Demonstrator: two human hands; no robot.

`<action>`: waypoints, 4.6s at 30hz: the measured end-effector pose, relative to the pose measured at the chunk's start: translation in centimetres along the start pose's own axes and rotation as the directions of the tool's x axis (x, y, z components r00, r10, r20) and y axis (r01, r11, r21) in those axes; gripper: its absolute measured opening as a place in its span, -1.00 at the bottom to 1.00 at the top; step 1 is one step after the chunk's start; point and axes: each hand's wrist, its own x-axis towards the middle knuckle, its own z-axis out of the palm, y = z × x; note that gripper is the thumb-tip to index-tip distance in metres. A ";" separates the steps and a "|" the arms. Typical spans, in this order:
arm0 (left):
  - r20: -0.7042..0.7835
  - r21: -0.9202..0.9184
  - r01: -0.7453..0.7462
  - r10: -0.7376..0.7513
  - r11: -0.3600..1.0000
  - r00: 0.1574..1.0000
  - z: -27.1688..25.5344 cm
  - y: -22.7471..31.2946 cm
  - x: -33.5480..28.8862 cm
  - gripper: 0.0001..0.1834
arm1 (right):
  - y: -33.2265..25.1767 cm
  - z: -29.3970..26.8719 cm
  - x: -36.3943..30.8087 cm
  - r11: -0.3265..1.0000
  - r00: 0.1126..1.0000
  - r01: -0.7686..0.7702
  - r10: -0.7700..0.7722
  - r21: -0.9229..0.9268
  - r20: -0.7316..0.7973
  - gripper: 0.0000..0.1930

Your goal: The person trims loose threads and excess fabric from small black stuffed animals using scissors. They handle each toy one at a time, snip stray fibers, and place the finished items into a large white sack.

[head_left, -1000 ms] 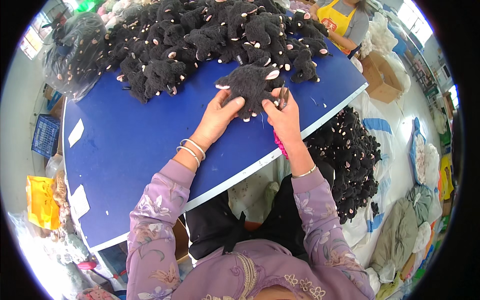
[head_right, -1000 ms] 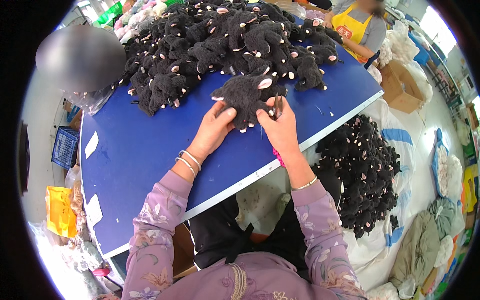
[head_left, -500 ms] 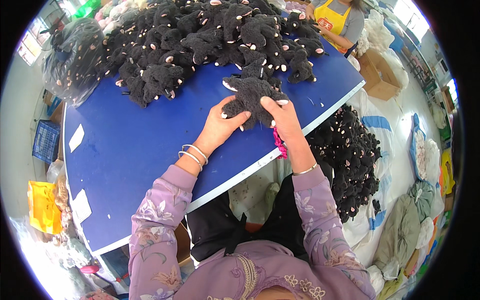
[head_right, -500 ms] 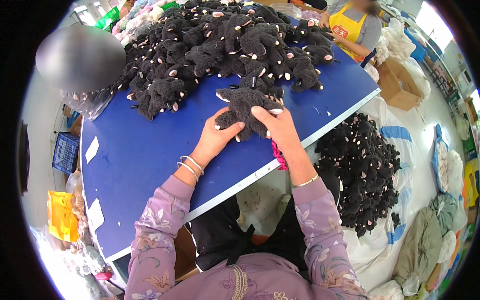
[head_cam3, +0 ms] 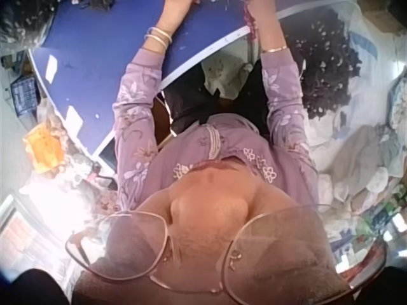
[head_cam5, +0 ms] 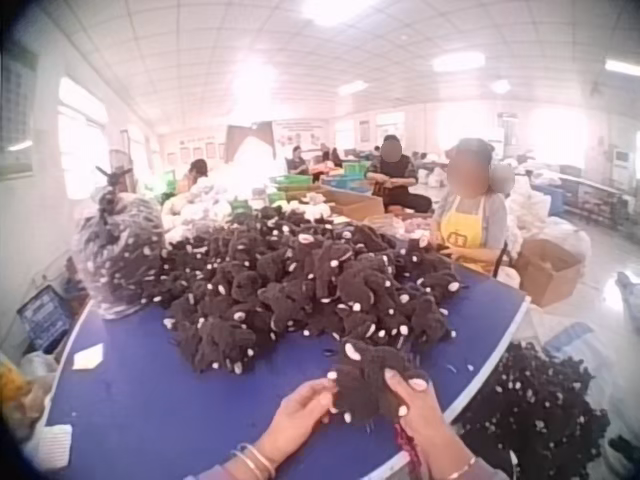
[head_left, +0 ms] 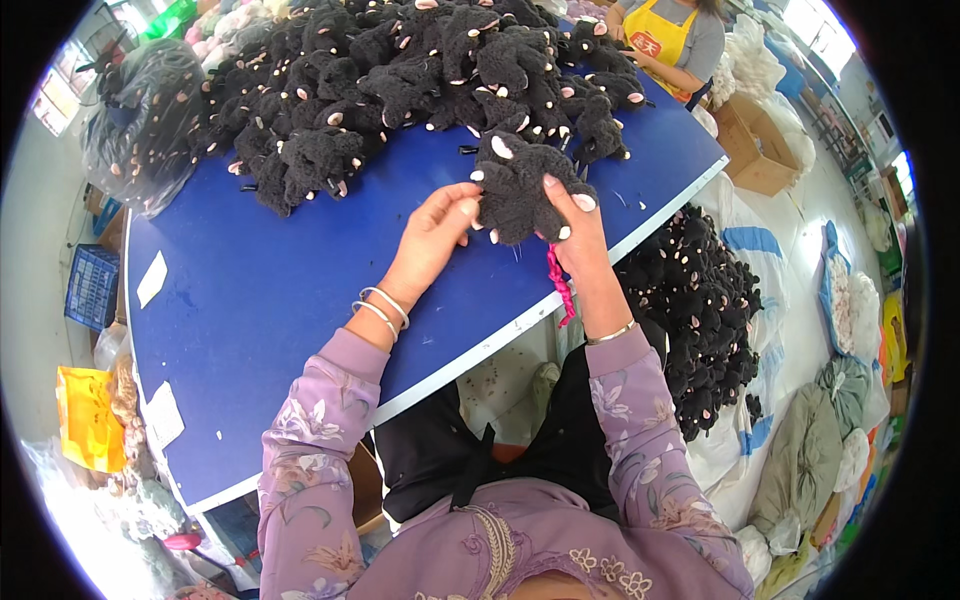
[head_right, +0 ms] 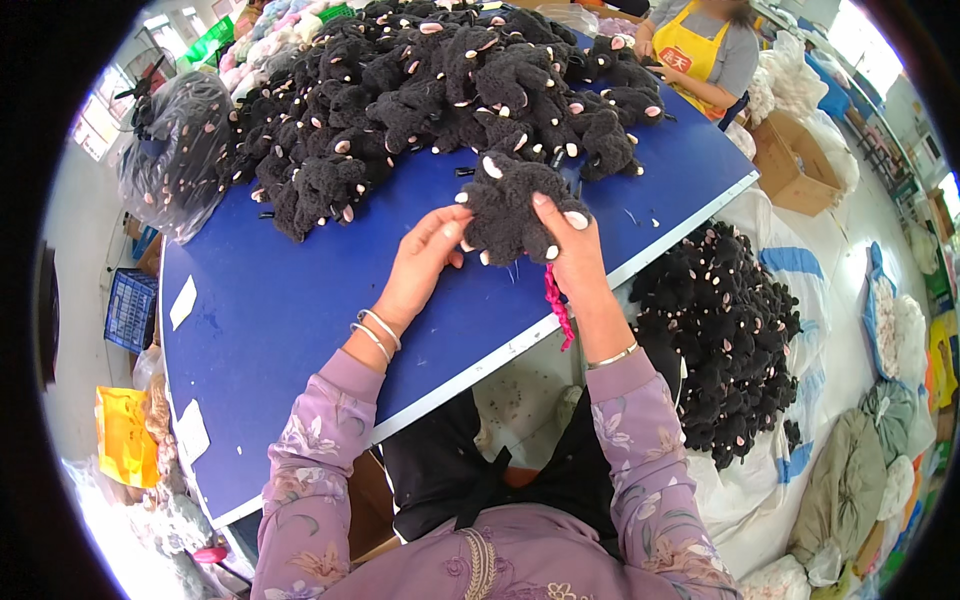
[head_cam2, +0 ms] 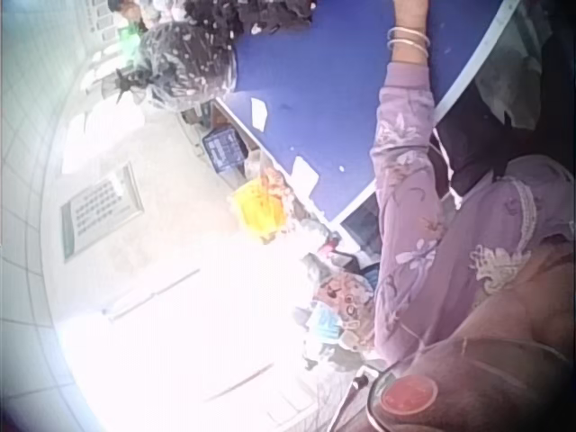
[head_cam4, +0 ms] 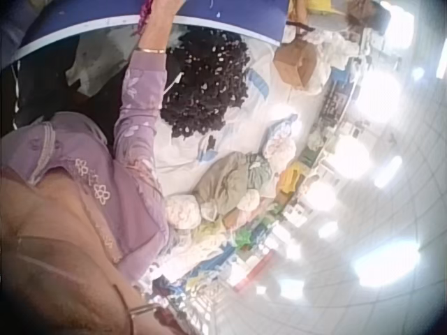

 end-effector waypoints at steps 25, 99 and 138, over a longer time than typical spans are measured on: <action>0.346 0.145 0.146 -0.188 0.979 0.919 1.5 1.0 -1.7 -0.61 | -3.9 -1.1 0.0 0.598 0.974 -0.012 0.189 -0.802 0.127 -0.69; 0.193 -0.329 0.204 -0.146 0.922 0.970 0.7 0.4 -0.3 -0.57 | -3.3 1.1 -1.0 0.849 0.990 0.133 -0.091 -0.512 0.106 -0.64; -0.035 -0.422 0.110 -0.138 0.900 0.990 1.0 -0.8 -0.3 -0.69 | -3.3 0.7 -1.5 0.850 0.987 0.043 0.046 -0.525 0.155 -0.70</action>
